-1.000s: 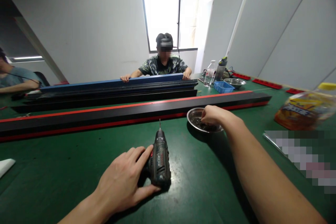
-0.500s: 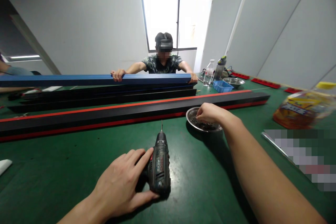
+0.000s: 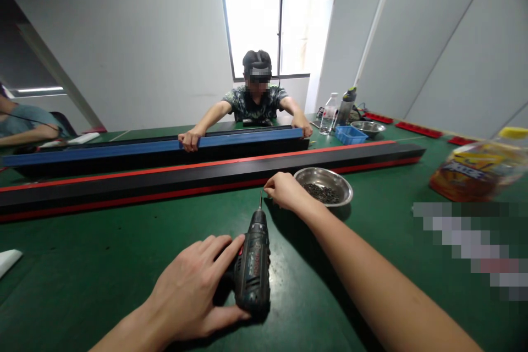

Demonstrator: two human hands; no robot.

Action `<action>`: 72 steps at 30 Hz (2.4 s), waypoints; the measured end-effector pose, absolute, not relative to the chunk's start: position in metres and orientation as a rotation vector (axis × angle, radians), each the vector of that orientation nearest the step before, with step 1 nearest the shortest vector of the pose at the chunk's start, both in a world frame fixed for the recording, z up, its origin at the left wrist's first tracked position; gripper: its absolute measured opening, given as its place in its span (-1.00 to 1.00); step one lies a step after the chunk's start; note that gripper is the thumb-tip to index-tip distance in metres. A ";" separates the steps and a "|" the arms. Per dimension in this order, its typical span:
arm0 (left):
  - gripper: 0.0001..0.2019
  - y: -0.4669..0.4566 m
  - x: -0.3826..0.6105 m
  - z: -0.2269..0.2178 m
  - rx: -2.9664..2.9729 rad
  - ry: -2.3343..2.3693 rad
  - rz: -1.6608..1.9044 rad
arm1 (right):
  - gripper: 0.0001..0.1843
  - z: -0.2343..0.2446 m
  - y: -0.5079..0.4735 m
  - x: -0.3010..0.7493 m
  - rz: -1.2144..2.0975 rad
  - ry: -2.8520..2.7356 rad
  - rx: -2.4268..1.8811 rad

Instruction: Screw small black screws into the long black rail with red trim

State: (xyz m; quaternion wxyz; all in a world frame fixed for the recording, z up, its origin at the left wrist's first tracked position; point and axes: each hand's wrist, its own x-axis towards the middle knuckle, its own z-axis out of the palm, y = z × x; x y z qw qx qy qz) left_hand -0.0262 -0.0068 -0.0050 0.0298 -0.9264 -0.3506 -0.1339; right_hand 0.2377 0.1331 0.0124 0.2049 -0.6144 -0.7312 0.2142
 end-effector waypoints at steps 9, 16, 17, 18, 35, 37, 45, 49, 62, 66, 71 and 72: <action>-0.08 -0.006 -0.026 -0.007 -2.847 -1.129 -0.451 | -0.77 -0.036 0.141 0.237 0.589 -1.894 -1.456; -0.10 -0.012 -0.022 -0.003 -2.838 -1.165 -0.359 | -0.76 -0.039 0.140 0.235 0.558 -1.872 -1.462; -0.12 -0.015 -0.020 -0.004 -2.819 -1.209 -0.336 | -0.74 -0.039 0.139 0.233 0.539 -1.887 -1.465; -0.11 -0.018 -0.018 -0.004 -2.797 -1.245 -0.315 | -0.73 -0.040 0.138 0.231 0.515 -1.905 -1.472; -0.19 -0.024 -0.010 -0.010 -2.644 -1.347 -0.349 | -0.81 -0.037 0.127 0.215 0.410 -2.139 -1.510; -0.18 -0.023 -0.011 -0.011 -2.644 -1.322 -0.366 | -0.82 -0.037 0.126 0.213 0.395 -2.137 -1.509; -0.14 -0.019 -0.017 -0.010 -2.703 -1.266 -0.377 | -0.83 -0.042 0.129 0.213 0.426 -2.032 -1.477; -0.13 -0.012 -0.024 -0.010 -2.759 -1.194 -0.387 | -0.83 -0.046 0.139 0.219 0.566 -1.762 -1.438; -0.09 -0.003 -0.027 -0.011 -2.825 -1.032 -0.413 | -0.79 -0.048 0.150 0.227 0.728 -1.548 -1.506; -0.09 -0.003 -0.027 -0.011 -2.821 -1.035 -0.418 | -0.80 -0.046 0.148 0.227 0.814 -1.529 -1.515; -0.10 -0.004 -0.026 -0.009 -2.813 -1.047 -0.420 | -0.80 -0.043 0.145 0.225 0.850 -1.498 -1.522; -0.10 -0.004 -0.026 -0.009 -2.811 -1.052 -0.418 | -0.80 -0.043 0.144 0.225 0.844 -1.492 -1.522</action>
